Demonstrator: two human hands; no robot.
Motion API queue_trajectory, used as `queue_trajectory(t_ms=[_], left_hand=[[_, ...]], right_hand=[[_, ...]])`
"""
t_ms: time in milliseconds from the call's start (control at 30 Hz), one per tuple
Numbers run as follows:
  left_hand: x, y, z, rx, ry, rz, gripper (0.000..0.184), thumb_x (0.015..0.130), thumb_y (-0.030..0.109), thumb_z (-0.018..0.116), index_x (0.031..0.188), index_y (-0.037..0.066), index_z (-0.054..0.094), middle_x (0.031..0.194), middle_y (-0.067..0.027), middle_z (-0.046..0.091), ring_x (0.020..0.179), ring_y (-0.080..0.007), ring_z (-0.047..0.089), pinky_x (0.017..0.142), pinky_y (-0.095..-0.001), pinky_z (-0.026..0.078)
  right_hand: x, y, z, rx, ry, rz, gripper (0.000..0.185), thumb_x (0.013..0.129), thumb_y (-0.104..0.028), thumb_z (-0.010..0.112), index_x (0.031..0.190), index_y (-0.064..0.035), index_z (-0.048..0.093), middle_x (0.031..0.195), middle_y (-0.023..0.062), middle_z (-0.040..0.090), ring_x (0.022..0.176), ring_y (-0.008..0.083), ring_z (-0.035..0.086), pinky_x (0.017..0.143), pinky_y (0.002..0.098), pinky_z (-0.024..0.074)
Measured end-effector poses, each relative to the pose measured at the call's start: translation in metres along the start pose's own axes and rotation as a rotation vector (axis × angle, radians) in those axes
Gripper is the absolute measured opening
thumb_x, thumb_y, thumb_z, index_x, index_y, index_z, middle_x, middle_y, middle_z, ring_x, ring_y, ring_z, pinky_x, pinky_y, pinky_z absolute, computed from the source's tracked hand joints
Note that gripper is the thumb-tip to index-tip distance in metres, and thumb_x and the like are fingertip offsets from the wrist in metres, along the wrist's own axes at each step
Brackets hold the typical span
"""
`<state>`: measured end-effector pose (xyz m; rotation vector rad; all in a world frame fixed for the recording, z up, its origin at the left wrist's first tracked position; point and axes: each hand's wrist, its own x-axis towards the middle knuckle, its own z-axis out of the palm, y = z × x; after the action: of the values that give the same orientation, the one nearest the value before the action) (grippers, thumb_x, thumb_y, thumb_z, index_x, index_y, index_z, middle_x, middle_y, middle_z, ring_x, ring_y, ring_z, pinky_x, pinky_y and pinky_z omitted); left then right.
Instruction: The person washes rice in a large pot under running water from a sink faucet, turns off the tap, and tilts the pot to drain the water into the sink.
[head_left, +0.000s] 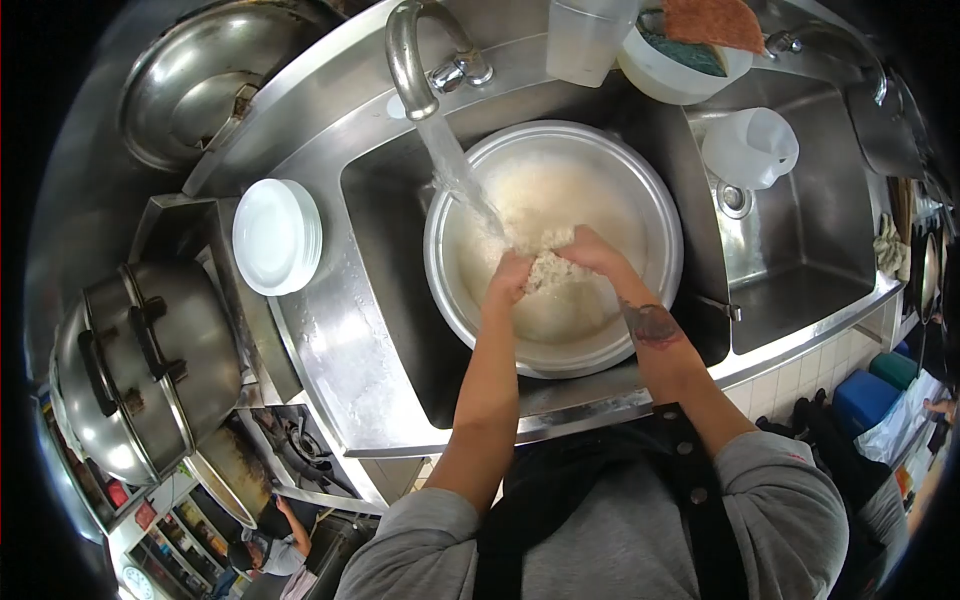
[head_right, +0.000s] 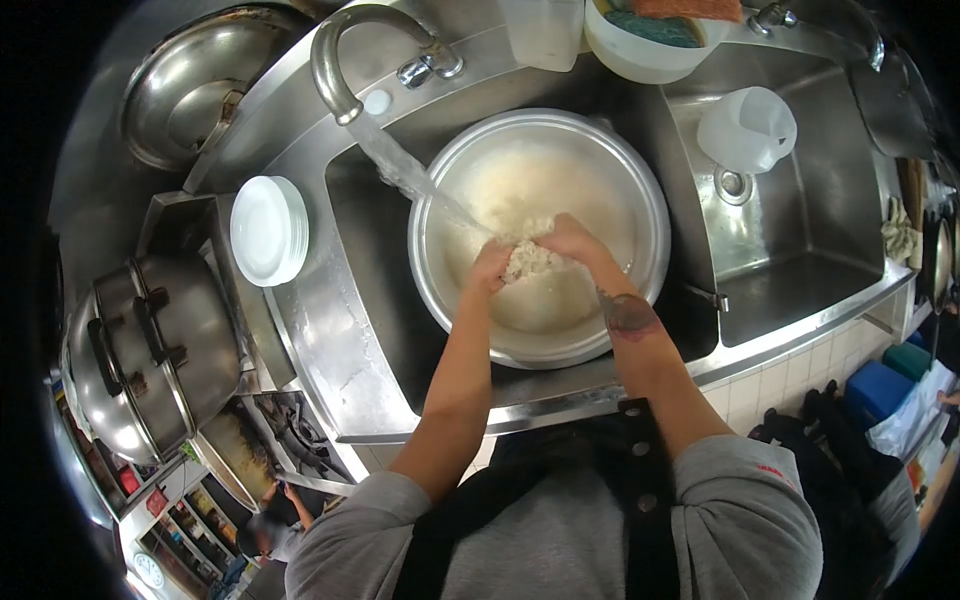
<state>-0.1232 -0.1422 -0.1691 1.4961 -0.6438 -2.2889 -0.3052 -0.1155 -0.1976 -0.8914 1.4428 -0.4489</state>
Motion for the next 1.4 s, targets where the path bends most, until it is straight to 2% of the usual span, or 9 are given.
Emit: queue_trajectory(t_ms=[100,300,500,700,900,1000,1100,1200,1400], left_hand=[[0.012,0.007,-0.009,0.449,0.361,0.214,0.032,0.070,0.010,0.068,0.100,0.002,0.059,0.088,-0.0095,0.063,0.079,-0.0248,0.062,0.065,-0.0351,0.049],[0.042,-0.044,-0.074,1.032,0.818,0.579,0.046,0.072,0.016,0.064,0.112,-0.002,0.051,0.118,-0.0198,0.051,0.114,-0.0316,0.046,0.098,-0.0401,0.033],[0.037,-0.081,-0.047,-0.187,0.622,0.163,0.056,0.082,0.025,0.055,0.130,0.005,0.035,0.133,-0.0137,0.038,0.121,-0.0290,0.037,0.103,-0.0418,0.027],[0.033,-0.089,0.026,-0.678,0.303,0.122,0.060,0.086,0.034,0.051,0.136,0.010,0.028,0.133,-0.0086,0.039,0.120,-0.0286,0.038,0.099,-0.0444,0.030],[0.003,-0.060,0.041,-0.235,0.526,0.094,0.066,0.084,0.048,0.052,0.129,0.002,0.039,0.126,-0.0153,0.045,0.114,-0.0274,0.045,0.090,-0.0435,0.039],[-0.002,-0.038,0.039,-0.117,0.598,0.055,0.069,0.083,0.050,0.052,0.125,-0.004,0.042,0.122,-0.0180,0.048,0.109,-0.0277,0.048,0.088,-0.0380,0.041],[-0.005,-0.017,0.036,-0.147,0.564,0.049,0.056,0.088,0.043,0.050,0.108,-0.010,0.053,0.106,-0.0184,0.058,0.094,-0.0271,0.057,0.079,-0.0373,0.045],[0.033,-0.040,0.011,0.041,0.770,0.110,0.049,0.086,0.037,0.054,0.104,-0.009,0.056,0.102,-0.0205,0.060,0.091,-0.0331,0.057,0.079,-0.0397,0.044],[0.060,-0.023,-0.054,1.051,0.633,0.373,0.031,0.075,0.006,0.054,0.106,0.002,0.059,0.102,-0.0197,0.060,0.096,-0.0386,0.054,0.084,-0.0433,0.042]], right_hand=[[-0.004,-0.045,-0.002,-0.433,0.177,-0.027,0.048,0.069,-0.036,0.073,0.093,0.0043,0.064,0.108,0.0192,0.057,0.093,0.0302,0.059,0.080,0.0357,0.0479],[-0.012,-0.037,-0.030,-0.642,0.528,-0.250,0.066,0.060,-0.036,0.078,0.111,-0.0007,0.057,0.113,0.0210,0.055,0.108,0.0325,0.051,0.093,0.0361,0.0399],[-0.001,0.032,-0.023,-0.174,0.571,-0.193,0.089,0.058,-0.025,0.083,0.132,-0.0024,0.039,0.128,0.0191,0.046,0.120,0.0288,0.043,0.100,0.0352,0.0337],[0.017,0.058,0.035,0.121,0.331,0.032,0.087,0.061,-0.021,0.080,0.133,0.0017,0.036,0.119,0.0183,0.053,0.108,0.0245,0.052,0.092,0.0306,0.0410],[-0.017,0.001,0.010,0.028,-0.107,-0.046,0.069,0.066,-0.019,0.076,0.122,0.0069,0.045,0.112,0.0182,0.057,0.095,0.0226,0.056,0.083,0.0290,0.0449],[-0.016,-0.006,0.013,0.045,-0.053,-0.077,0.059,0.068,-0.026,0.075,0.112,0.0069,0.053,0.103,0.0175,0.061,0.092,0.0243,0.058,0.080,0.0312,0.0460],[-0.014,-0.012,0.026,-0.130,0.266,-0.022,0.061,0.068,-0.036,0.075,0.110,0.0048,0.056,0.099,0.0183,0.062,0.093,0.0259,0.060,0.080,0.0335,0.0461],[-0.014,-0.041,0.018,-0.204,0.231,0.083,0.059,0.075,-0.041,0.069,0.111,0.0038,0.055,0.101,0.0205,0.061,0.094,0.0327,0.059,0.080,0.0375,0.0462],[0.046,-0.005,-0.004,-0.821,0.358,-0.358,0.049,0.079,-0.023,0.063,0.123,-0.0092,0.047,0.126,0.0118,0.047,0.113,0.0351,0.047,0.088,0.0461,0.0414]])
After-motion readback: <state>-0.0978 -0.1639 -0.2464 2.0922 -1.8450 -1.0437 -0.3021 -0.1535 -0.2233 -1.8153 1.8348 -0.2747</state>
